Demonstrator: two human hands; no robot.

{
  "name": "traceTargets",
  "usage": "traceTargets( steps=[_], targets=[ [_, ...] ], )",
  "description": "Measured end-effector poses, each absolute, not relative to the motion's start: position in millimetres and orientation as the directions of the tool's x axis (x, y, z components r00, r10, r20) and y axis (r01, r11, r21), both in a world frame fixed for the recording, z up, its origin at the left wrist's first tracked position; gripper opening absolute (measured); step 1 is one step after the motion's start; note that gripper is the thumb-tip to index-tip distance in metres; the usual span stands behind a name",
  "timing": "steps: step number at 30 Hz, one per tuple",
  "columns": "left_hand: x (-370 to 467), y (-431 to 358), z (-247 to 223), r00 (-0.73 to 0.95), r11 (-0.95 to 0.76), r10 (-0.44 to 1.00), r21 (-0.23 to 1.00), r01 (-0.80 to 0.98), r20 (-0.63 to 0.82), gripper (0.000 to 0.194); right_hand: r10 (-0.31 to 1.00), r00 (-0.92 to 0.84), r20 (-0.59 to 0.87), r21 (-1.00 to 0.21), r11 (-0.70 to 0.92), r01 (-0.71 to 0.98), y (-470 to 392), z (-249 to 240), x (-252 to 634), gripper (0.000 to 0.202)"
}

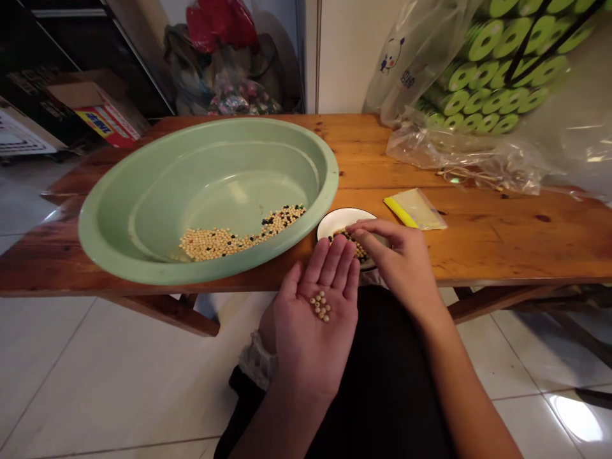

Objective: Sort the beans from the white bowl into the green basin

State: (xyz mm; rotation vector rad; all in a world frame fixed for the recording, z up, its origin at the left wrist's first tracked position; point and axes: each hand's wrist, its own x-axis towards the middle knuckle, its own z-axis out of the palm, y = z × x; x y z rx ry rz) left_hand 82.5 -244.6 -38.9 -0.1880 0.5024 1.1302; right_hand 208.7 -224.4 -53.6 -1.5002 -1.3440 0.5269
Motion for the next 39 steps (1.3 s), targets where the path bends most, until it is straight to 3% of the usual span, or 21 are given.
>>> traceTargets(
  steps=[6, 13, 16, 19, 30, 39],
  targets=[
    [82, -245, -39, 0.327, 0.427, 0.815, 0.114, -0.897, -0.479, 0.04, 0.878, 0.319, 0.358, -0.875, 0.196, 0.443, -230, -55, 210, 0.016],
    [84, -243, -38, 0.307, 0.415, 0.813, 0.122, -0.901, -0.495, 0.039, 0.856, 0.287, 0.429, -0.779, 0.19, 0.598, -273, -39, 196, 0.032],
    [84, -243, -40, 0.324, 0.426, 0.821, 0.126, -0.896, -0.469, 0.039, 0.869, 0.14, 0.474, -0.67, 0.253, 0.698, -296, -33, 185, 0.016],
    [82, -244, -41, 0.328, 0.437, 0.821, 0.145, -0.888, -0.467, 0.039, 0.88, 0.014, 0.474, -0.603, 0.313, 0.734, -303, -36, 177, 0.014],
    [81, -246, -38, 0.325, 0.464, 0.801, 0.179, -0.867, -0.502, 0.04, 0.904, -0.016, 0.427, -0.652, 0.32, 0.687, -297, -43, 170, 0.015],
    [81, -247, -39, 0.333, 0.476, 0.811, 0.212, -0.854, -0.48, 0.041, 0.909, -0.037, 0.416, -0.567, 0.291, 0.77, -299, -42, 168, 0.017]
  ],
)
